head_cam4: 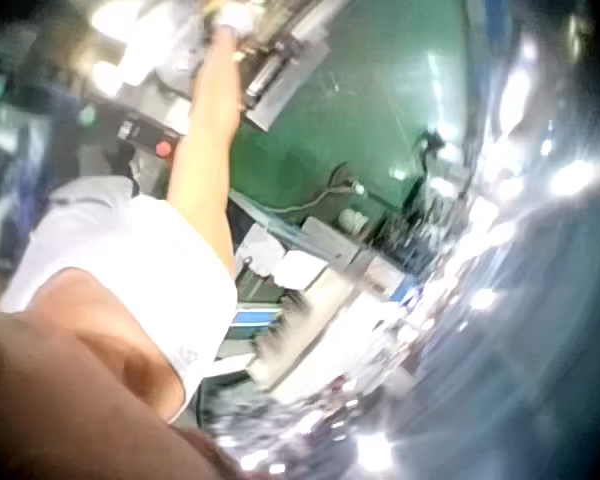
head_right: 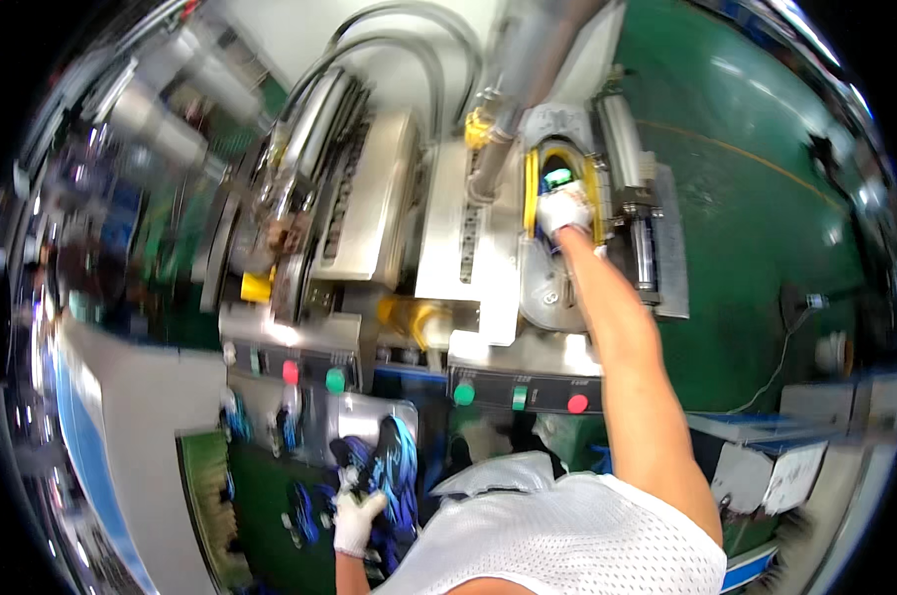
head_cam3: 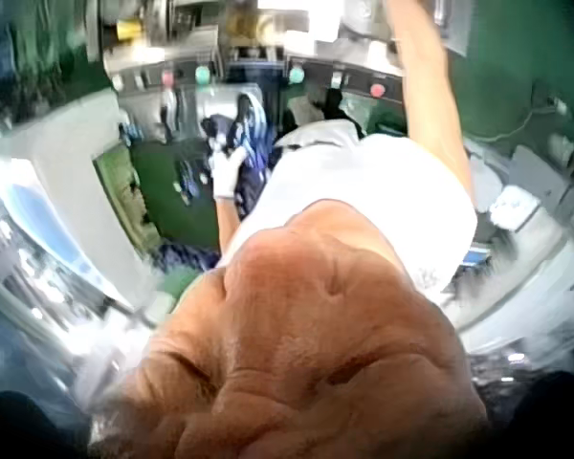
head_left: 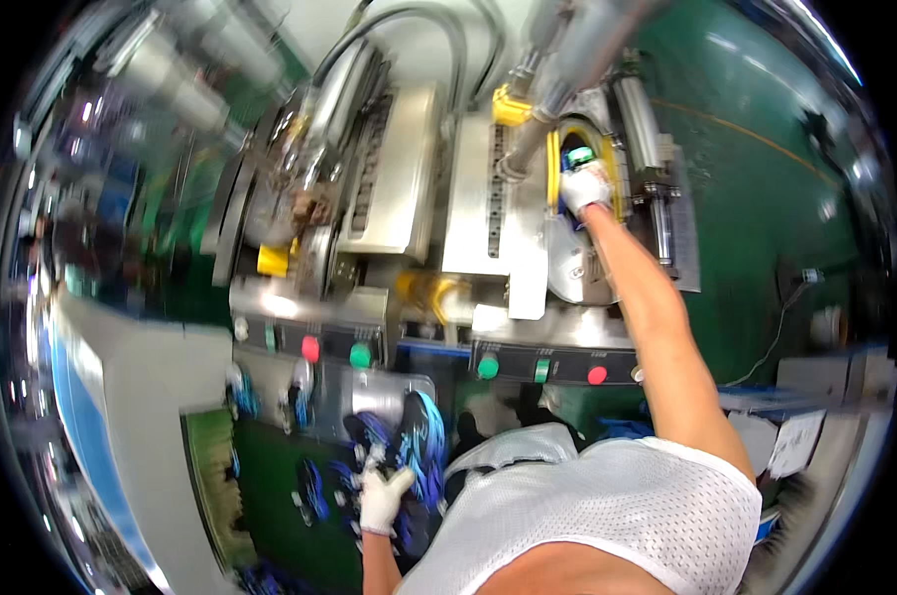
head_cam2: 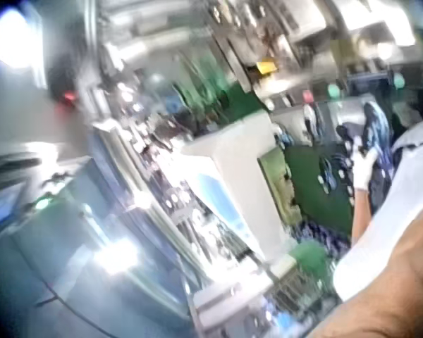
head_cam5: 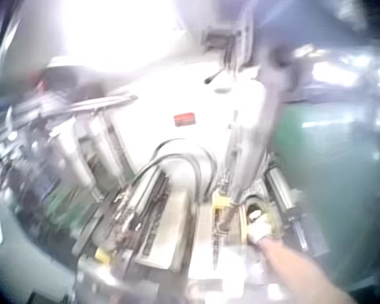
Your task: The person repeatedly picks up blue and black athletic shoes from a conveyor belt, places them into a shoe assembly machine, and removes them after processing. The person then places the processed shoes onto a nearby table. This cycle is repeated continuously throughout the video.
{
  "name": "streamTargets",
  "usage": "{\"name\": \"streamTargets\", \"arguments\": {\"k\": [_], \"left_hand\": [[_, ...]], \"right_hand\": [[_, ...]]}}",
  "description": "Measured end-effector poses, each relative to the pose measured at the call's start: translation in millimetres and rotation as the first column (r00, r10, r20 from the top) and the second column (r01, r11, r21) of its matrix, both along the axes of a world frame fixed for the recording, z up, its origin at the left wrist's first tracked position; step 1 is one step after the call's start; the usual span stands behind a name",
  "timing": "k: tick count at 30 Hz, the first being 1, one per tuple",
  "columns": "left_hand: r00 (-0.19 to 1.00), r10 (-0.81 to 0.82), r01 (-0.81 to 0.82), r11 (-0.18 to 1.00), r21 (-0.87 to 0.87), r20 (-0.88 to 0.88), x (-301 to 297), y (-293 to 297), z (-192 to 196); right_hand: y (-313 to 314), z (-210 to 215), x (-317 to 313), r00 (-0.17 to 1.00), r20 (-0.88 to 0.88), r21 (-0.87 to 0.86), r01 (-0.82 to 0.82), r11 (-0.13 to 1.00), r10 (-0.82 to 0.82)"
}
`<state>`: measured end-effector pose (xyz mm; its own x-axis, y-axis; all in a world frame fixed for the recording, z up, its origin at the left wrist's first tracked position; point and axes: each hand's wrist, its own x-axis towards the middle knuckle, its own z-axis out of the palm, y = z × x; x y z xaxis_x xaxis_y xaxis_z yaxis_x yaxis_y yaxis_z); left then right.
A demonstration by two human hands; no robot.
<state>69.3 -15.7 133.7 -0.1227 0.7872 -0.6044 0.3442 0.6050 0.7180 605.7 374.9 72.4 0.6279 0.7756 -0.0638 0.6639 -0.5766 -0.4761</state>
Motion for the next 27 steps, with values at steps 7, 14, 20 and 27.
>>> {"name": "streamTargets", "arguments": {"k": [7, 14, 20, 27], "left_hand": [[0.850, 0.338, -0.244, 0.932, 0.268, -0.404, 31.3, -10.9, -113.4], [0.796, 0.469, -0.358, 0.874, 0.328, -0.383, 108.2, -12.7, -219.7], [0.921, 0.337, -0.241, 0.886, 0.395, -0.195, 89.6, -12.5, -191.4], [0.857, 0.515, -0.436, 0.738, 0.514, -0.012, 28.5, -60.4, -163.9]], "right_hand": [[-19.0, -9.4, 116.4, 0.965, 0.019, 0.109, -0.264, 0.958, 0.263], [-161.2, 73.0, -53.9, 0.881, 0.232, 0.461, -0.473, 0.751, 0.413], [-273.4, -38.8, -176.9, 0.499, 0.252, 0.033, -0.861, 0.508, 0.829], [-295.9, -55.9, -236.0, 0.284, 0.209, -0.204, -0.923, 0.325, 0.936]]}}
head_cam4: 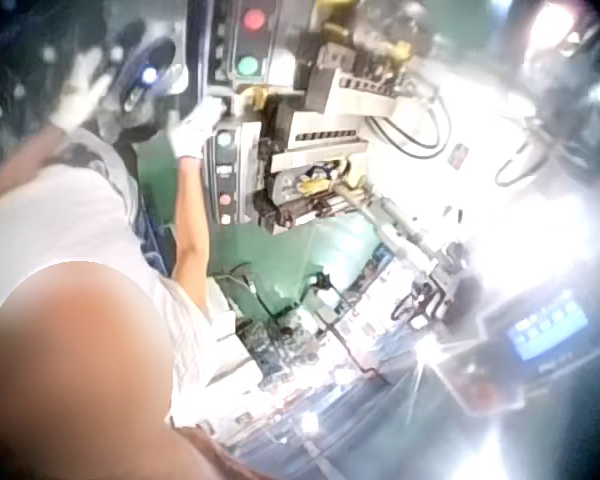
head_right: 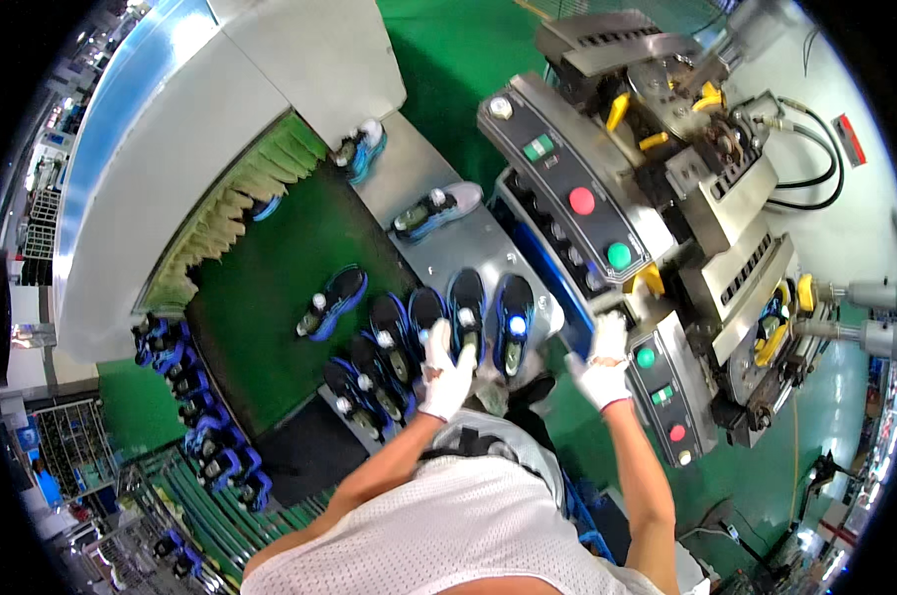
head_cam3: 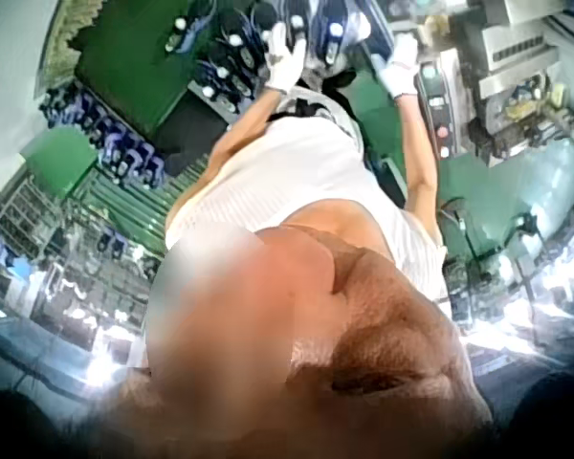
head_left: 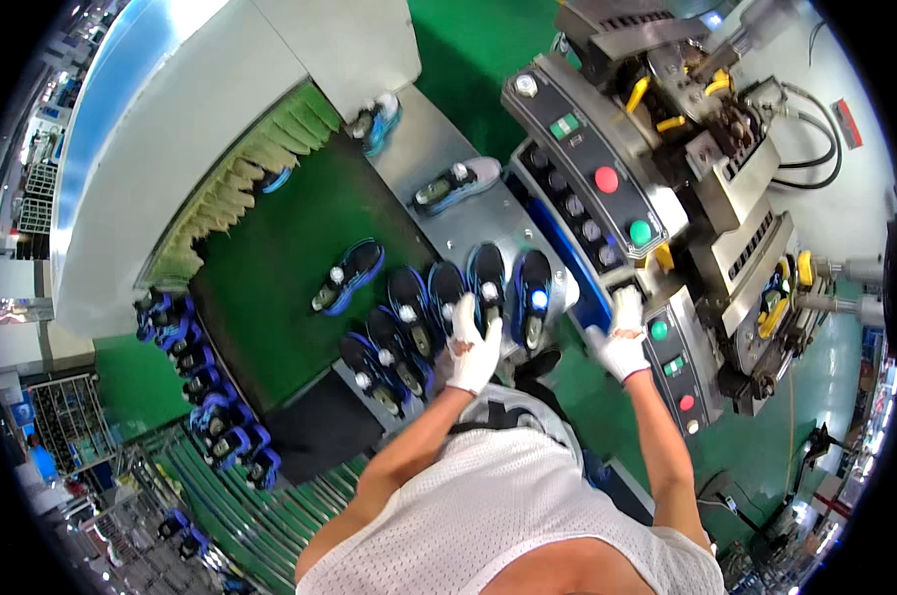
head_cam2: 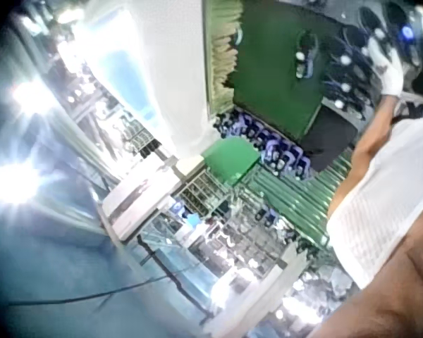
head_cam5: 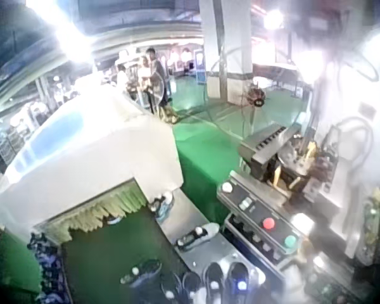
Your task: The person repeatedly picks up blue and black athletic shoes from a conveyor belt, places them into a shoe assembly machine, and removes them after processing. The person then places the processed shoes onto a nearby table. This cycle is repeated continuously throughout the video.
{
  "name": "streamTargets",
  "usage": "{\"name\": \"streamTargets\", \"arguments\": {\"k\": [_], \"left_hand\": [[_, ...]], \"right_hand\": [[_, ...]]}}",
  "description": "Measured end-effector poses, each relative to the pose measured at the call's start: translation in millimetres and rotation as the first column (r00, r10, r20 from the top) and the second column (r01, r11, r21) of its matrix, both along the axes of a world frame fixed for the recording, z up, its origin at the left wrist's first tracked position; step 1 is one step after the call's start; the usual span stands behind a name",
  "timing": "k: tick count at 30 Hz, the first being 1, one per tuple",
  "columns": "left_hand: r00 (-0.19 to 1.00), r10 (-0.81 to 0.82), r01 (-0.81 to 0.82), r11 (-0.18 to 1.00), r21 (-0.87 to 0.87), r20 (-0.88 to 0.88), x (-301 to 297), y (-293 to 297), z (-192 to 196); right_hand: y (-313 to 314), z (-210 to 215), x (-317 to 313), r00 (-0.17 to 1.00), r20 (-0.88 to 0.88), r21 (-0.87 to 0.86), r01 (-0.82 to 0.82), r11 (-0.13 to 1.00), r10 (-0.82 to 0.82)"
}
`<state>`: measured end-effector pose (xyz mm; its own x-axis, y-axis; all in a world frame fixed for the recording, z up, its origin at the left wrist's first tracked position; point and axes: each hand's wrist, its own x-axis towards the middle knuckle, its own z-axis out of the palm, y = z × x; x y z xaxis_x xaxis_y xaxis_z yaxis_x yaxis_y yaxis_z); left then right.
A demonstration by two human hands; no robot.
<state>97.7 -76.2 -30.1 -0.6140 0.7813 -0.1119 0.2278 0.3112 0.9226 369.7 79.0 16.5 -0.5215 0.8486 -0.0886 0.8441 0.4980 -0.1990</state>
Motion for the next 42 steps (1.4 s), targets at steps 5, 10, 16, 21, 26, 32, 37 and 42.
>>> {"name": "streamTargets", "arguments": {"k": [5, 10, 16, 21, 26, 32, 37, 42], "left_hand": [[0.994, -0.046, 0.041, 0.998, -0.054, -0.096, 30.2, 28.2, -57.4], [0.999, 0.009, -0.017, 0.988, -0.157, -0.053, 19.9, 35.8, -75.8], [0.987, -0.154, 0.157, 0.981, -0.115, 0.040, -38.1, 42.0, -80.0], [0.894, -0.413, 0.447, 0.846, -0.290, 0.173, -63.8, 72.4, 7.8], [0.545, -0.798, 0.832, 0.552, -0.052, 0.258, 13.1, 80.8, 53.8], [0.046, -0.988, 0.998, 0.052, 0.035, 0.149, 168.8, 78.3, 106.6], [-0.352, -0.867, 0.936, -0.318, 0.153, 0.352, 314.0, 24.1, 166.3], [-0.592, -0.806, 0.778, -0.569, 0.266, 0.005, 496.2, -54.0, 192.8]], "right_hand": [[-55.5, -45.6, -122.0, 0.914, -0.006, -0.412, 0.369, 0.834, -0.407], [-58.1, -95.6, -153.0, 0.788, 0.139, -0.324, 0.609, 0.724, -0.600], [-62.7, -26.2, -145.0, 0.322, -0.244, -0.789, 0.482, 0.380, -0.915], [-122.6, -0.8, -110.0, -0.141, -0.319, -0.885, 0.399, 0.241, -0.937], [-189.7, 29.5, -70.2, -0.430, -0.194, -0.891, 0.454, -0.025, -0.882], [-273.8, 76.1, 0.5, -0.837, -0.412, -0.814, 0.516, -0.267, -0.360], [-378.1, 122.1, 57.5, -0.798, -0.601, -0.747, 0.540, -0.387, 0.046], [-473.1, 148.8, 135.4, -0.680, -0.733, -0.420, 0.445, -0.791, 0.007]]}}
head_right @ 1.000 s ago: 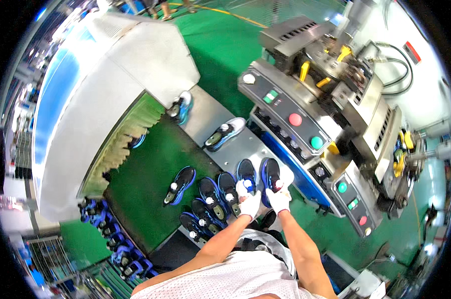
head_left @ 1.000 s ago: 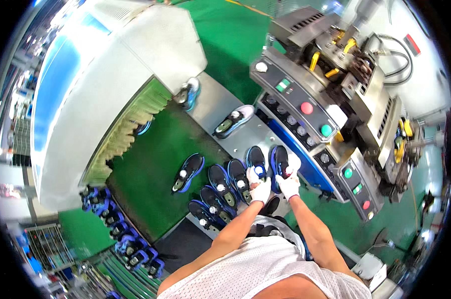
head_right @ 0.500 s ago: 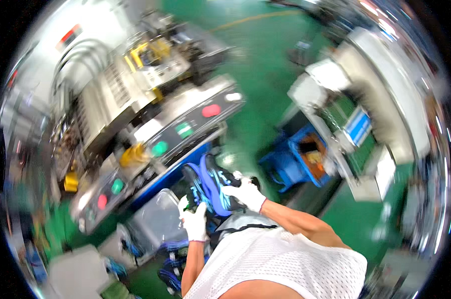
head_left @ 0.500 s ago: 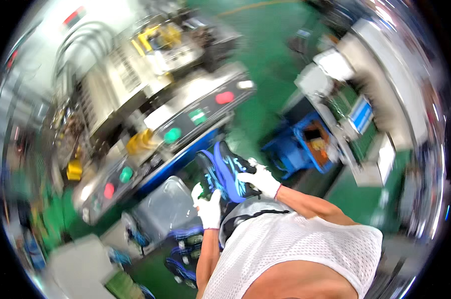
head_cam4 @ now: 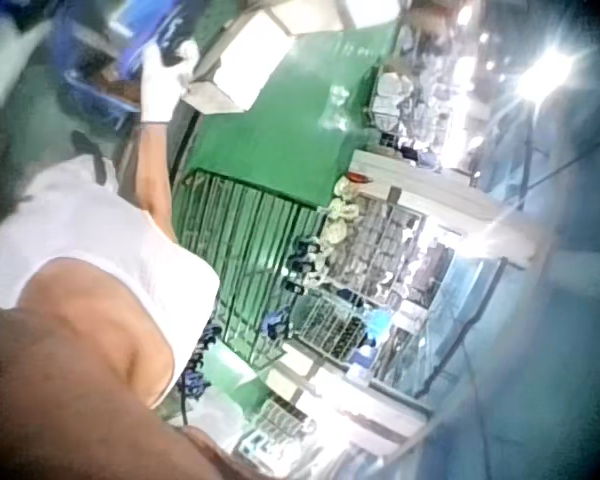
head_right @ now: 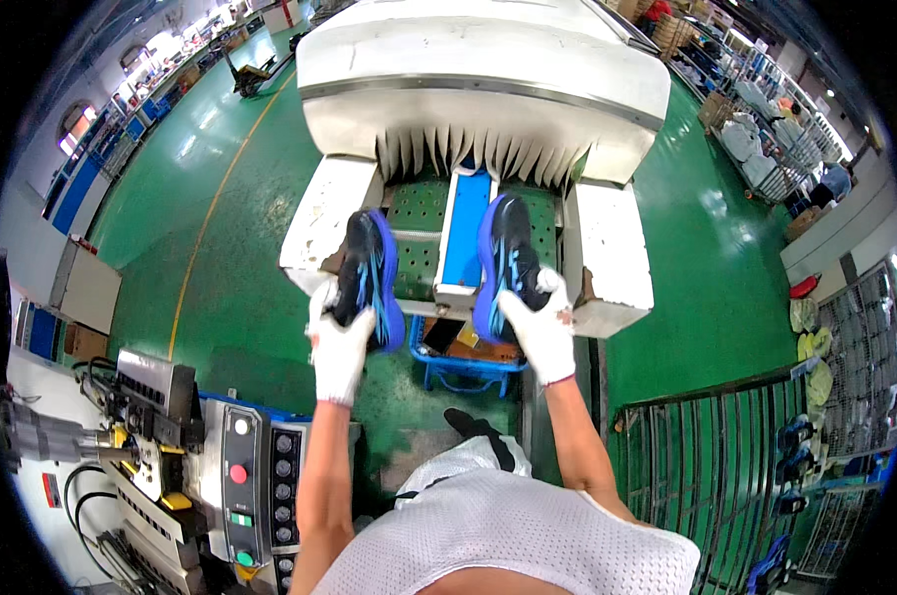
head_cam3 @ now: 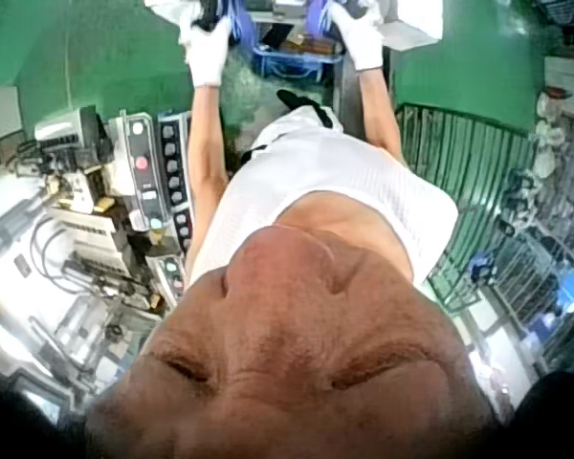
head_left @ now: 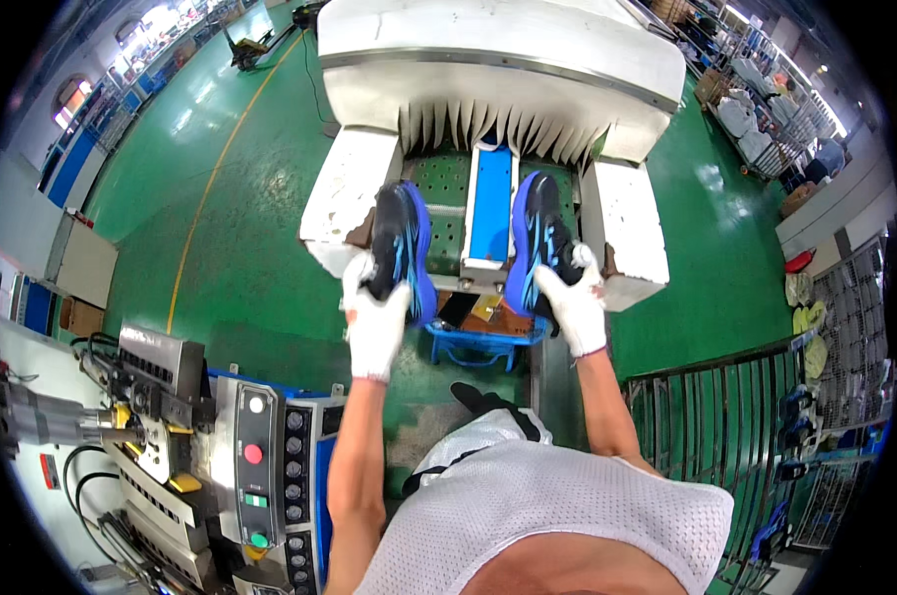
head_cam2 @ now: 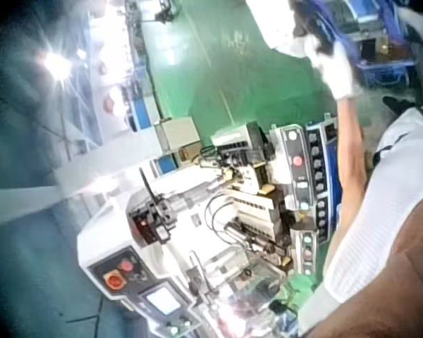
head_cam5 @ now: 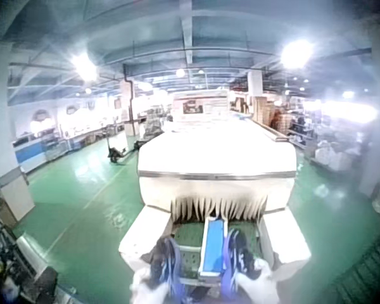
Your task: The person repeatedly picks up blue and black athletic shoes from a conveyor belt, places them into a shoe assembly machine, and removes them after processing. The person then places the processed shoes onto a nearby table. This cycle is repeated continuously throughout the video.
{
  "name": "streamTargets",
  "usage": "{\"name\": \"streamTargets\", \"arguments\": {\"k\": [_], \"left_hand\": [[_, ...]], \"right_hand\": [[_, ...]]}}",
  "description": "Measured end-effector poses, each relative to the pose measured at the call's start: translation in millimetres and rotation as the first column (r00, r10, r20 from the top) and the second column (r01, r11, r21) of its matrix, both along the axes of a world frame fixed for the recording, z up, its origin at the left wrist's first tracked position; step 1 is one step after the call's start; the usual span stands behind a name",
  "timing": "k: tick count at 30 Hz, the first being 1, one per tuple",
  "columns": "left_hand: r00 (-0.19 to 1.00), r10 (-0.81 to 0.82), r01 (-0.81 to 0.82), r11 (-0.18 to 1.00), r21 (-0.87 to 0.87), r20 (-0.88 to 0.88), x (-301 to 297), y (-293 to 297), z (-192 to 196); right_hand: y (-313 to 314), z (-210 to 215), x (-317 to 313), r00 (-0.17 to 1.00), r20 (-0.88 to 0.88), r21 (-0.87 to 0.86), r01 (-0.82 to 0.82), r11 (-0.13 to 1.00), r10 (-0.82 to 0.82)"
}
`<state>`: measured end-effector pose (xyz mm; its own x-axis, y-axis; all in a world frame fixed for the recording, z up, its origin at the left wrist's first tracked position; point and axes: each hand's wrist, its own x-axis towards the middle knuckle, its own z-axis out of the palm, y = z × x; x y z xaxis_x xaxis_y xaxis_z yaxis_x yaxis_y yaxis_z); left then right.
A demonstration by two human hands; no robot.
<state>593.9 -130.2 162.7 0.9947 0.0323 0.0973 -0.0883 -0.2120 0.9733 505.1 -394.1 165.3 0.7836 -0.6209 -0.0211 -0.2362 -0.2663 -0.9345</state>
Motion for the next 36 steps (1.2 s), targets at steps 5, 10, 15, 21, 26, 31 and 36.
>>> {"name": "streamTargets", "arguments": {"k": [5, 10, 15, 21, 26, 31, 36], "left_hand": [[0.965, -0.264, 0.247, 0.910, 0.332, 0.006, 131.8, -100.4, -42.7], [0.982, -0.170, 0.120, 0.899, 0.421, 0.084, 207.4, -156.8, -86.1], [0.931, -0.352, 0.309, 0.900, 0.306, 0.095, 137.1, -144.0, -73.3], [0.979, -0.061, 0.126, 0.931, 0.344, -0.193, -128.5, 7.2, -121.3], [0.578, 0.759, -0.485, 0.614, 0.623, -0.299, -415.7, 120.7, -135.1], [-0.438, 0.883, -0.666, -0.191, 0.721, -0.171, -697.4, 119.1, -154.8], [-0.635, 0.773, -0.432, -0.335, 0.837, -0.019, -814.2, 57.7, -153.0]], "right_hand": [[-64.4, -49.3, 82.1, 0.983, -0.139, -0.423, 0.049, 0.905, -0.118], [-109.6, -48.3, 169.8, 0.861, -0.488, -0.499, -0.141, 0.855, -0.143], [-140.2, -67.3, 186.8, 0.994, 0.086, -0.760, 0.105, 0.641, -0.062], [50.3, -27.4, 102.3, 0.648, 0.039, -0.175, -0.745, 0.644, 0.760], [179.8, -125.8, 32.8, -0.303, -0.188, 0.193, -0.944, -0.267, 0.934], [275.2, -144.4, -52.9, -0.578, -0.290, 0.261, -0.815, -0.518, 0.763], [339.0, -140.3, -93.3, -0.720, -0.446, 0.131, -0.641, -0.757, 0.532]]}}
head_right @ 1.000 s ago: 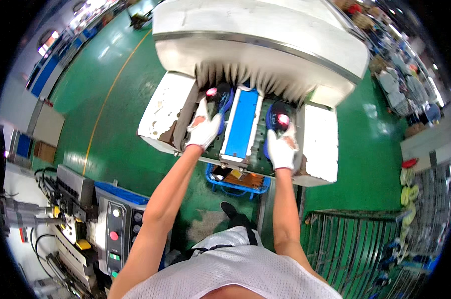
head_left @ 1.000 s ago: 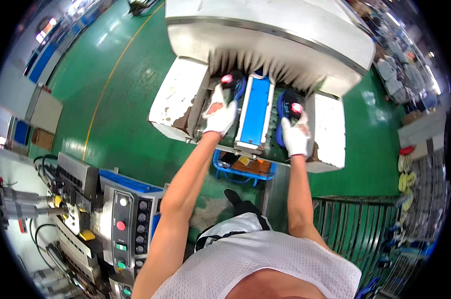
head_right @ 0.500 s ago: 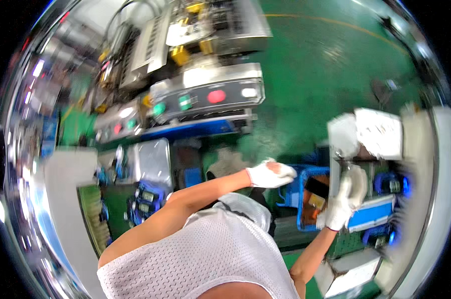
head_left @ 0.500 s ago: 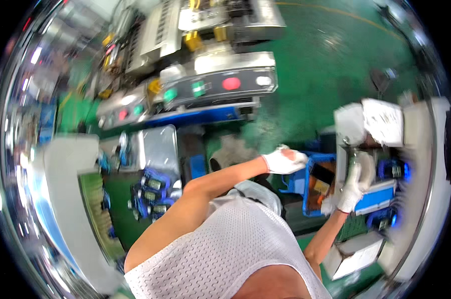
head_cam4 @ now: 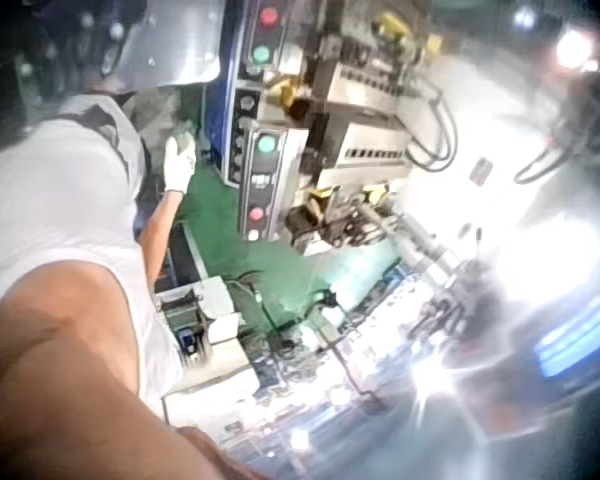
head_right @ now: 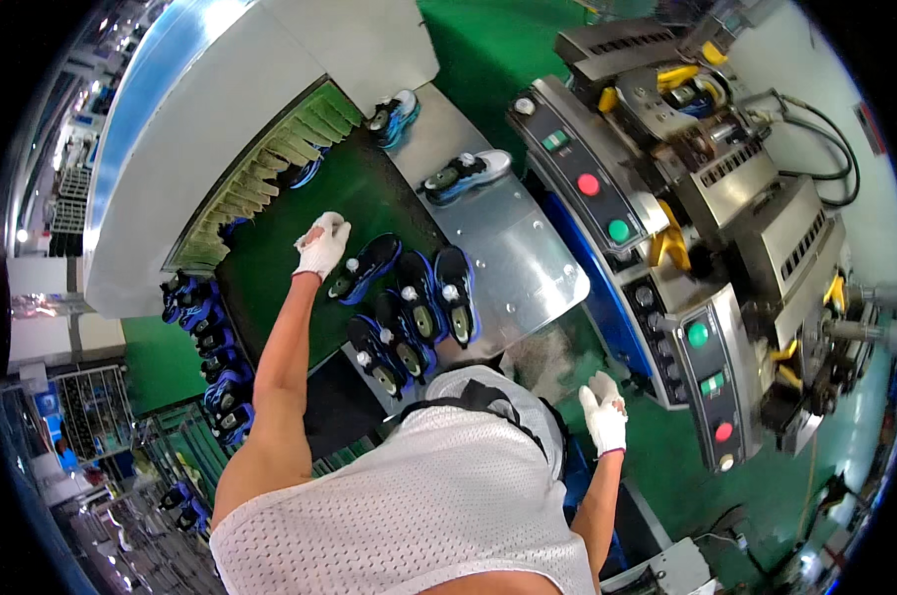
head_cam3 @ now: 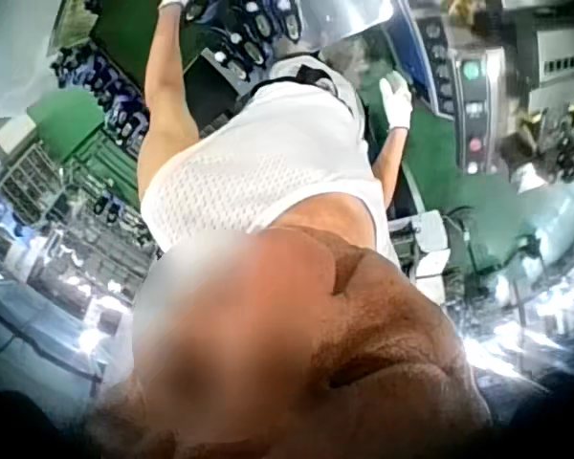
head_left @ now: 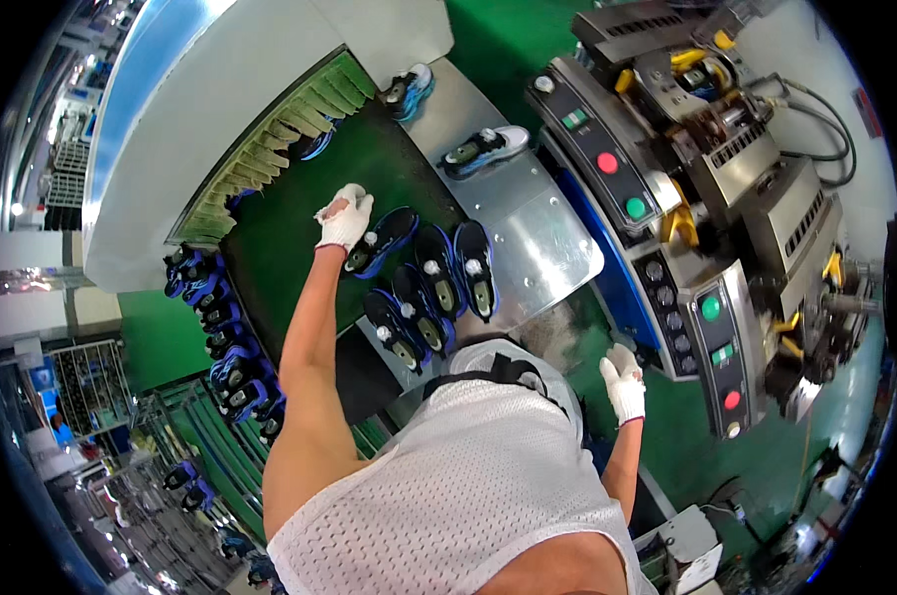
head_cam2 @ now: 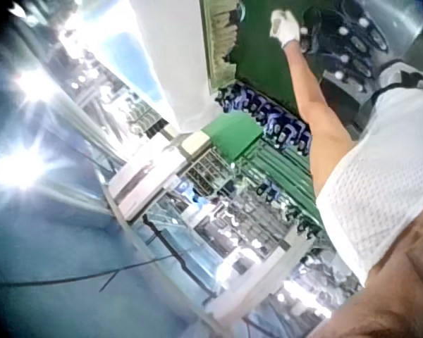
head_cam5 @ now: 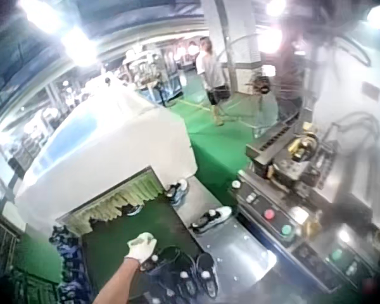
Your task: The person repeatedly picks up blue and black athletic shoes from a conveyor belt, places them into a shoe assembly machine, and removes them after processing. The person then places the processed shoes onto a nearby table. This cycle is repeated continuously throughout the video.
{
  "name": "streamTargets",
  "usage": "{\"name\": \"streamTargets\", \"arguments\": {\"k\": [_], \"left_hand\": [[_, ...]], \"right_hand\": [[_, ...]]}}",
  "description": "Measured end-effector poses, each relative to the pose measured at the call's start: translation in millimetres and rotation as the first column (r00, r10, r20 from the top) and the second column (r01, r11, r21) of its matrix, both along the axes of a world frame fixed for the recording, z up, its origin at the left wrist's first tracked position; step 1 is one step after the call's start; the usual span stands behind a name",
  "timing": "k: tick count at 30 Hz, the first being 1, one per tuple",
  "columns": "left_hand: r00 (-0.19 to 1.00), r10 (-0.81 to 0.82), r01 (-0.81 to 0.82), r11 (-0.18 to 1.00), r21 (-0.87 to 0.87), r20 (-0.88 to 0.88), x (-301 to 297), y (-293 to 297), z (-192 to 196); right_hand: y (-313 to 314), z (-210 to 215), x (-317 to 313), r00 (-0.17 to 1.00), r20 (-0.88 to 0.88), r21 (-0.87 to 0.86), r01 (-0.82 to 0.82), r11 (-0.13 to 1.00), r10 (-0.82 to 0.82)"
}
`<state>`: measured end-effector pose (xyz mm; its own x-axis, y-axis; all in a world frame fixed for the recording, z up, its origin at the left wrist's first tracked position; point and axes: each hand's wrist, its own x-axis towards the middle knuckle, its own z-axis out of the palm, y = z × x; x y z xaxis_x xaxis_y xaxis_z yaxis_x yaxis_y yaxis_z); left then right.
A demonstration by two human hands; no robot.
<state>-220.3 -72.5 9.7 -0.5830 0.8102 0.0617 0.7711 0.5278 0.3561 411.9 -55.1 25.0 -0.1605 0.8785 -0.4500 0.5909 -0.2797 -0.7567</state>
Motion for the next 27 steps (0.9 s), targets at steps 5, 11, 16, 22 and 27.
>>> {"name": "streamTargets", "arguments": {"k": [5, 11, 16, 22, 27], "left_hand": [[0.975, -0.224, 0.192, 0.833, -0.519, 0.002, 39.1, -34.4, -45.6], [0.982, -0.146, 0.182, 0.884, -0.430, 0.116, 12.2, -18.2, -57.9], [0.965, 0.043, 0.016, 0.976, -0.219, 0.260, 21.7, -7.0, 28.8], [0.400, -0.249, 0.066, 0.968, 0.244, 0.882, 95.3, 11.5, 161.5], [0.479, -0.651, 0.670, 0.704, 0.234, 0.589, 129.1, 60.3, 130.3]], "right_hand": [[32.8, 8.8, -23.6, 0.996, 0.059, -0.133, -0.063, 0.989, 0.072], [54.3, 12.5, -64.9, 0.970, 0.139, -0.230, -0.162, 0.960, 0.197], [76.4, 41.3, -132.2, 0.939, 0.145, -0.140, -0.292, 0.946, 0.311], [111.2, 58.4, -229.8, 0.733, -0.629, -0.272, -0.518, 0.811, 0.258], [103.8, 60.8, -243.1, 0.202, -0.878, -0.463, -0.586, 0.665, -0.433]]}}
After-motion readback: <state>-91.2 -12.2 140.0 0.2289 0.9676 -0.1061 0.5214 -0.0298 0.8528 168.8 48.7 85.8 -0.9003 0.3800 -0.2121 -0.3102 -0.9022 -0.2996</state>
